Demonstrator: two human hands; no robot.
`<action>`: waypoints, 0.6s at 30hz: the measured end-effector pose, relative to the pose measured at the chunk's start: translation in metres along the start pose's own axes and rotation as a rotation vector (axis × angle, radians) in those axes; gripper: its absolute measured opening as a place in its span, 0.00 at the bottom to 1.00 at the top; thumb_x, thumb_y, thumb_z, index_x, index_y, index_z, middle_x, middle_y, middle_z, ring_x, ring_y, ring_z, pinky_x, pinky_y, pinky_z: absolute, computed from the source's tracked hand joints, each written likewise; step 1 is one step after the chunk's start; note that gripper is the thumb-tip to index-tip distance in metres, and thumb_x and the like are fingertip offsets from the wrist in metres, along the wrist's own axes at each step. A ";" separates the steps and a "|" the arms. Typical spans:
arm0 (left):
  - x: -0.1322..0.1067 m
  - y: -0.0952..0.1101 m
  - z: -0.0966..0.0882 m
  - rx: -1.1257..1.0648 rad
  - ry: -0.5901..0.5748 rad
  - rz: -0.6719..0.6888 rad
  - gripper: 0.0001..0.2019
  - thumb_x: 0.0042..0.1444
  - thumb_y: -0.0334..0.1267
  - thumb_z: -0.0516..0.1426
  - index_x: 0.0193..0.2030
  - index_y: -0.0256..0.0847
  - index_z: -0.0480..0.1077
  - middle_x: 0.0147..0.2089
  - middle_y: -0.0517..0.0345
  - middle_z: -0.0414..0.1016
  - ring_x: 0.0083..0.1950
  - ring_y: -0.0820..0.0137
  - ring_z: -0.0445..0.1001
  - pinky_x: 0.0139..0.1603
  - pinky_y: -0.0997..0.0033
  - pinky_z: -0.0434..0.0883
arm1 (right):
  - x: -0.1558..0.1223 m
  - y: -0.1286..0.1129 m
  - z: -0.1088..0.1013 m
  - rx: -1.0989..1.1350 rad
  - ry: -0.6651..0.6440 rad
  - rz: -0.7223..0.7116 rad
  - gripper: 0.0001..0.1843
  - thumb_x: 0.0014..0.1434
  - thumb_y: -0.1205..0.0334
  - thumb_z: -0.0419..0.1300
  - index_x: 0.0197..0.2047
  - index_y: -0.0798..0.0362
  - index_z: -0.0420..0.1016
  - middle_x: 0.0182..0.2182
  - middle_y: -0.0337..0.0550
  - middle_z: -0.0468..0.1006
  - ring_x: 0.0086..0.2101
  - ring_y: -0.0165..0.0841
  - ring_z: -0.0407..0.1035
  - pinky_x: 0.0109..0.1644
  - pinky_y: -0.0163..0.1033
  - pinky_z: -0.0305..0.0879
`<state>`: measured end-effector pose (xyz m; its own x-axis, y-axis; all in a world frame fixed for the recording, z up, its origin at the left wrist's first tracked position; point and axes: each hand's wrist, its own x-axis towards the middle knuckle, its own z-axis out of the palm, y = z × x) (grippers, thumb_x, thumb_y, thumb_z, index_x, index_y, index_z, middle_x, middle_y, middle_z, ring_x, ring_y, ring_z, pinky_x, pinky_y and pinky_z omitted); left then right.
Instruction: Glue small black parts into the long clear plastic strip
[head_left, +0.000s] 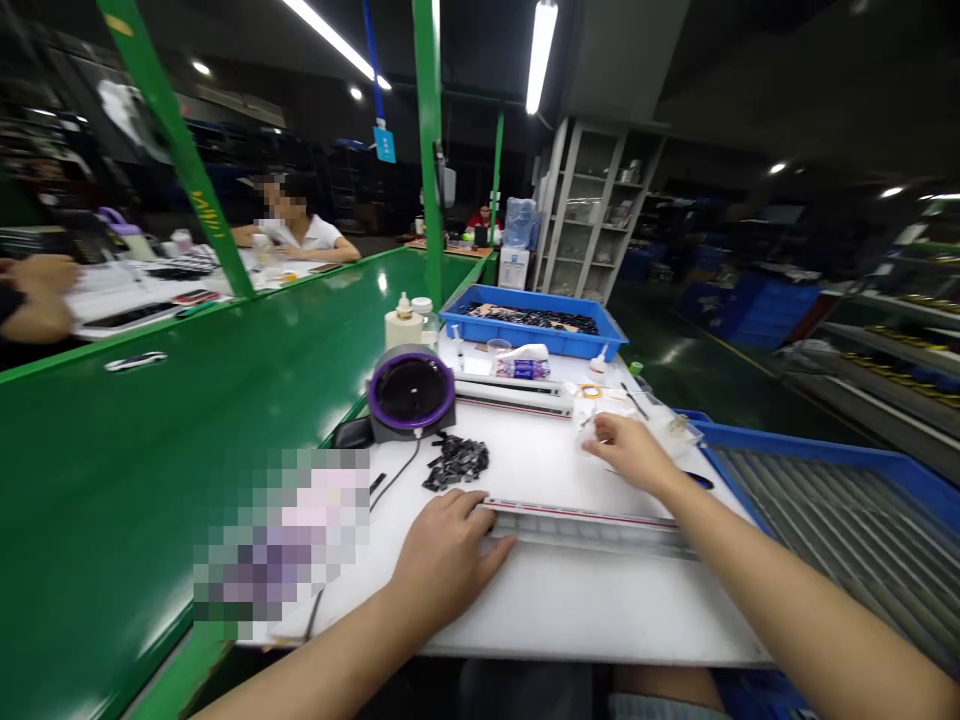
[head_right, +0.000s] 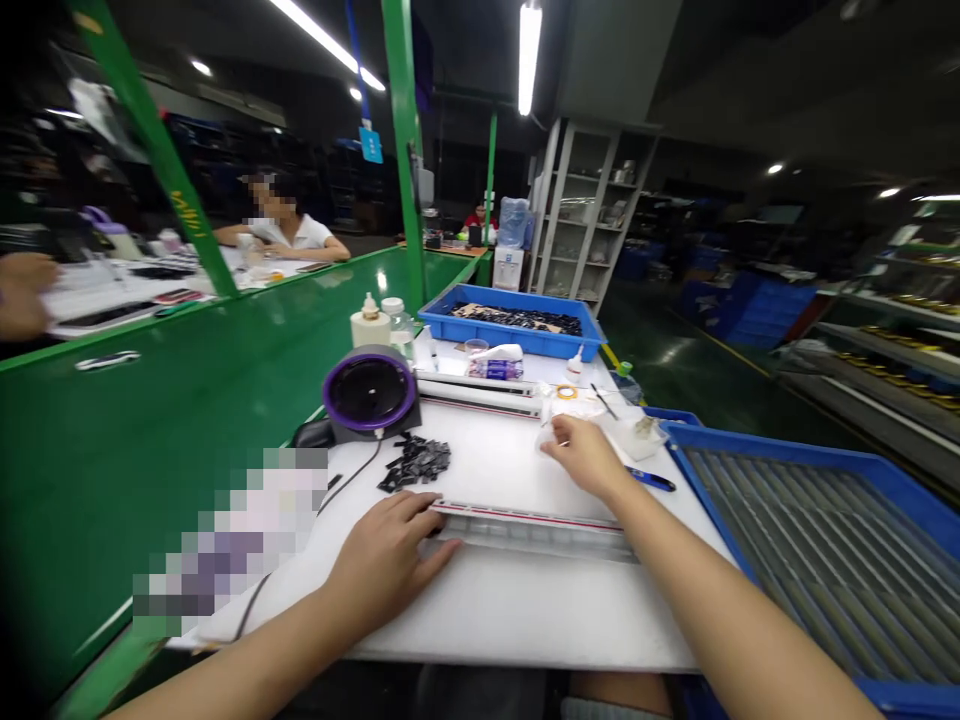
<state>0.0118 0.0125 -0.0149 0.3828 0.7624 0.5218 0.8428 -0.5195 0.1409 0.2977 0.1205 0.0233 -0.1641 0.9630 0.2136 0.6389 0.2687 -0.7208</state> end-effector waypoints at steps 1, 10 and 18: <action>0.001 -0.001 0.000 0.007 0.008 0.009 0.09 0.55 0.44 0.59 0.33 0.41 0.75 0.45 0.49 0.78 0.45 0.57 0.75 0.46 0.53 0.75 | 0.001 0.001 0.004 -0.053 -0.018 -0.008 0.09 0.50 0.63 0.65 0.36 0.54 0.74 0.29 0.40 0.75 0.32 0.35 0.69 0.38 0.38 0.62; 0.005 -0.010 0.005 0.064 0.071 0.121 0.12 0.59 0.47 0.56 0.34 0.43 0.75 0.44 0.50 0.79 0.44 0.59 0.76 0.43 0.56 0.76 | -0.012 -0.008 -0.006 -0.181 -0.033 -0.054 0.26 0.44 0.65 0.69 0.49 0.52 0.74 0.42 0.45 0.78 0.41 0.37 0.71 0.43 0.39 0.65; 0.004 -0.014 0.009 0.060 0.077 0.108 0.11 0.58 0.48 0.56 0.35 0.45 0.75 0.44 0.52 0.79 0.45 0.58 0.76 0.44 0.52 0.76 | -0.021 0.051 -0.119 -0.045 0.605 0.231 0.22 0.51 0.51 0.61 0.44 0.56 0.74 0.24 0.40 0.72 0.25 0.33 0.66 0.31 0.39 0.64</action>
<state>0.0050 0.0266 -0.0224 0.4441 0.6700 0.5949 0.8202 -0.5713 0.0311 0.4233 0.1115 0.0608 0.4257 0.8120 0.3994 0.6399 0.0419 -0.7673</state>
